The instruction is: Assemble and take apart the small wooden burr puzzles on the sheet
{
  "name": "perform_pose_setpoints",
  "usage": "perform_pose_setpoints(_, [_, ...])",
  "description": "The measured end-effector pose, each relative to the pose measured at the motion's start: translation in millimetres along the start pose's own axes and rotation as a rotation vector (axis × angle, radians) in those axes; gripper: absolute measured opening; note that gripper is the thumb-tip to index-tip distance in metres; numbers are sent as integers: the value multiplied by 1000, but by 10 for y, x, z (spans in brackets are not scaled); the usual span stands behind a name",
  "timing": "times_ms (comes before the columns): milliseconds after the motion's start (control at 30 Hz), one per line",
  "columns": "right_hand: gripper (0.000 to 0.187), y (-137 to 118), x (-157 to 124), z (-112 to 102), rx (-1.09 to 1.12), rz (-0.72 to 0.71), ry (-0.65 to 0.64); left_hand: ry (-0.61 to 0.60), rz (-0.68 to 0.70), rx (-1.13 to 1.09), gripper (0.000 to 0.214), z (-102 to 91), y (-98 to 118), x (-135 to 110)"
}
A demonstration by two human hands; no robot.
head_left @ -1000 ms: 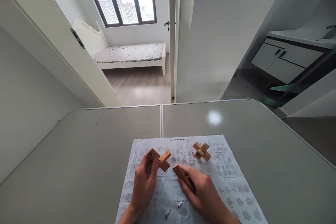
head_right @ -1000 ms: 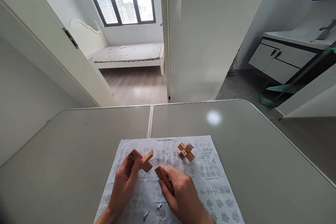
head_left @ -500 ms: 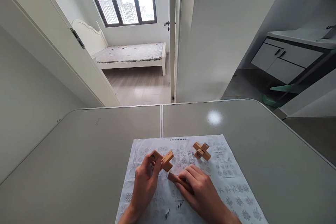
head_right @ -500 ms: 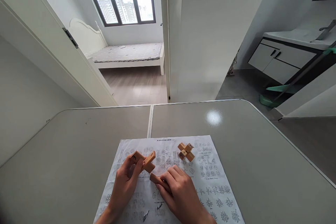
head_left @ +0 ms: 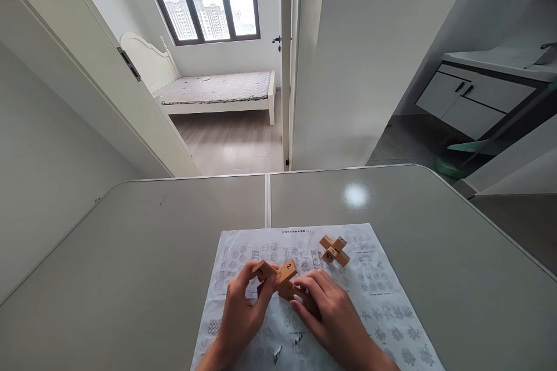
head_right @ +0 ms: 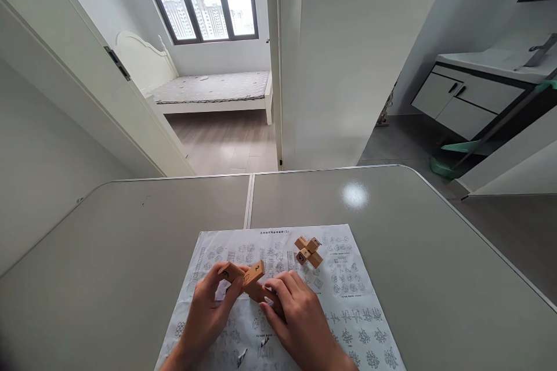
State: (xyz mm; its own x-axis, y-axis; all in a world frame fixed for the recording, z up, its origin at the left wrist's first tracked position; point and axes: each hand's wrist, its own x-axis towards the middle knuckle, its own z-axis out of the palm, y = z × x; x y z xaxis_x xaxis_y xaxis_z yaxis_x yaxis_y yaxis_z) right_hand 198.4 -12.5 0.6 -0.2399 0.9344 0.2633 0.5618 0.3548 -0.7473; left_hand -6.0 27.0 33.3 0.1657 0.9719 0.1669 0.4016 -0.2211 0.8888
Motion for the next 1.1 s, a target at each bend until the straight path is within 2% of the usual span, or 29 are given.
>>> perform_pose_setpoints(133, [25,-2,-4,-6,37,21,1,-53,84,-29,14,-15,30,8])
perform_pose_setpoints(233, [47,14,-33,10,101,56,37,-66,205,-11,13,-21,57,32])
perform_pose_setpoints(300, [61,32,-63,38,160,67,70,-60,235,-6,14,-13,59,37])
perform_pose_setpoints(433, [74,58,-101,104,273,9,117,-80,142,-46,17,34,26,-15])
perform_pose_setpoints(533, [79,38,-87,123,248,-88,189,-75,18,-27,18,63,20,-73])
perform_pose_setpoints(667, [79,-14,-58,100,164,-161,201,-200,-118,-111,23,58,68,-102])
perform_pose_setpoints(733, [84,-29,-58,90,141,-182,196,-248,-119,-102,24,47,95,-101])
perform_pose_setpoints(900, [92,-37,-79,91,146,-175,115,-233,-95,-3,24,29,137,-103])
perform_pose_setpoints(1100, [83,-57,-84,101,158,-145,115,-262,-115,33,24,14,161,-116])
